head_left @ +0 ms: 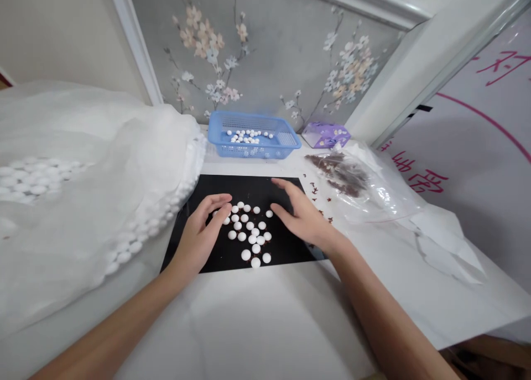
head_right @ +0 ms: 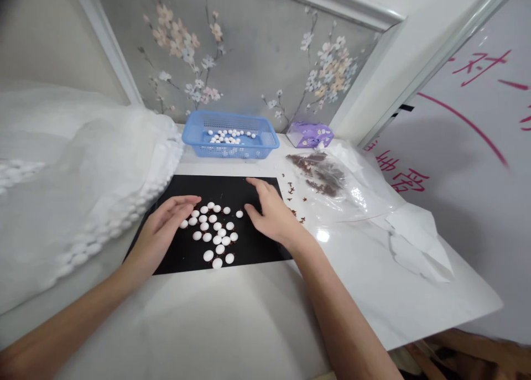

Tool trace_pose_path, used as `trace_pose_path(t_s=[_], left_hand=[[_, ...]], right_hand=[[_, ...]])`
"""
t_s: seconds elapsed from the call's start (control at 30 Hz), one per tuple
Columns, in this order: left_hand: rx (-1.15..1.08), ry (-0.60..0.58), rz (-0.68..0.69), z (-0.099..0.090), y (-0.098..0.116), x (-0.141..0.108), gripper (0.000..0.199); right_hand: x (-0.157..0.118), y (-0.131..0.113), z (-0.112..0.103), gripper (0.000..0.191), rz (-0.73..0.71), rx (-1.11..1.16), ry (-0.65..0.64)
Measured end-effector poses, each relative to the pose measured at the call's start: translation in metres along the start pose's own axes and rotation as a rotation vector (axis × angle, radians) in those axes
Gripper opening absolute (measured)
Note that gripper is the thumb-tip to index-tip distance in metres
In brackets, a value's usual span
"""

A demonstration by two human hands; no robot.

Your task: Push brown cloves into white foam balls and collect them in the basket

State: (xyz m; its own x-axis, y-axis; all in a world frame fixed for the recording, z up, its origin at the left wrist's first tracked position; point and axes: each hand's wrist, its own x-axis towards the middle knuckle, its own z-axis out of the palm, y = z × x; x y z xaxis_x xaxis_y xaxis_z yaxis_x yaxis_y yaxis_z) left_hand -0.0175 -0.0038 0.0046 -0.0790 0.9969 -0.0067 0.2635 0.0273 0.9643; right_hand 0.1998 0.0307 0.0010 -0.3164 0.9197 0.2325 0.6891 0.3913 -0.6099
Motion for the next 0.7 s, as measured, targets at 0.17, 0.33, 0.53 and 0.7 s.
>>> trace_pose_path(t_s=[0.17,0.33,0.53,0.7], left_hand=[[-0.133,-0.106,0.03,0.002,-0.001,-0.001,0.033],[-0.175,-0.181,0.023,0.002,-0.005,0.0,0.037],[-0.146,-0.217,0.008,0.005,-0.004,0.0,0.044],[-0.11,-0.248,0.034,0.007,-0.007,-0.001,0.042]], right_hand=[[-0.006,-0.024,0.023,0.052,-0.029,0.203,-0.135],[-0.009,-0.027,0.024,0.092,-0.049,0.228,-0.341],[-0.01,-0.029,0.019,0.12,-0.147,0.161,-0.431],[-0.01,-0.031,0.025,0.1,-0.21,0.171,-0.355]])
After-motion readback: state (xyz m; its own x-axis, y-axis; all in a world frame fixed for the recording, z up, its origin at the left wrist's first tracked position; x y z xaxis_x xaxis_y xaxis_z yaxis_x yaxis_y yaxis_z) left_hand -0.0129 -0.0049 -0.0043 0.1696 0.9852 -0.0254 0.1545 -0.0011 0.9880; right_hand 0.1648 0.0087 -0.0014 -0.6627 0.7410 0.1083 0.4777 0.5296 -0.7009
